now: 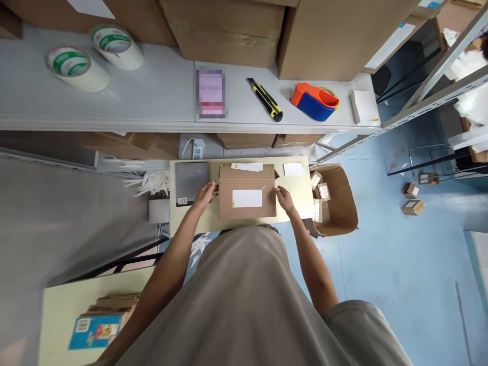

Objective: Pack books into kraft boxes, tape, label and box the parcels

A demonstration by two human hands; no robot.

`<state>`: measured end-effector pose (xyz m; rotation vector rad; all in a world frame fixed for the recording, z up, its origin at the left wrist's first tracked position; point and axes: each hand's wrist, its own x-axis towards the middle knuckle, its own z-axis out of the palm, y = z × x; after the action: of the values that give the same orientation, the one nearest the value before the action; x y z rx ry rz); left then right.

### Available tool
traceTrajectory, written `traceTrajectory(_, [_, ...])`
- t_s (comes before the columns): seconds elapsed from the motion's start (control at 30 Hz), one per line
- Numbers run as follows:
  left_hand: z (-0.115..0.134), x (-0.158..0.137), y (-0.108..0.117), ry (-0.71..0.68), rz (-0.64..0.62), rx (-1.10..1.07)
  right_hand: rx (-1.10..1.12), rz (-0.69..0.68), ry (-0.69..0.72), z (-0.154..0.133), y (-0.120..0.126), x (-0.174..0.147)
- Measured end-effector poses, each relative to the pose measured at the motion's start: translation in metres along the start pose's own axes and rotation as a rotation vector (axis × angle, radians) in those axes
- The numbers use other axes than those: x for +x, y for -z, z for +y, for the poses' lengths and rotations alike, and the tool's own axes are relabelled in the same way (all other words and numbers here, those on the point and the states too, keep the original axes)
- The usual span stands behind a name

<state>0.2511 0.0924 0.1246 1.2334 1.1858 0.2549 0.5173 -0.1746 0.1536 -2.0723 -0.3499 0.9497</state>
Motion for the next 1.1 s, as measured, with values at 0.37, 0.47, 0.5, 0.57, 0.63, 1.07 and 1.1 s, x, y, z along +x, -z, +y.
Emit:
traceTrajectory(0.37, [0.021,-0.073,-0.001,-0.117,0.180,-0.134,0.141,0.005,0.153,-0.025,0.028,-0.048])
traceTrajectory(0.47, [0.023,-0.088,-0.013,-0.090,0.178,-0.053,0.157,-0.070,0.115,-0.015,0.034,-0.046])
traceTrajectory(0.5, [0.023,-0.092,-0.018,-0.078,0.172,-0.028,0.165,-0.104,0.107,-0.012,0.035,-0.045])
traceTrajectory(0.57, [0.021,-0.098,-0.025,-0.046,0.157,-0.003,0.181,-0.165,0.092,-0.010,0.039,-0.043])
traceTrajectory(0.63, [0.017,-0.100,-0.029,-0.018,0.142,0.009,0.163,-0.198,0.070,-0.014,0.042,-0.040])
traceTrajectory(1.07, [-0.005,-0.125,-0.058,-0.316,0.213,0.233,-0.590,-0.078,0.351,-0.061,0.023,-0.026])
traceTrajectory(1.1, [-0.004,-0.128,-0.060,-0.348,0.226,0.278,-0.572,-0.075,0.377,-0.057,0.028,-0.024])
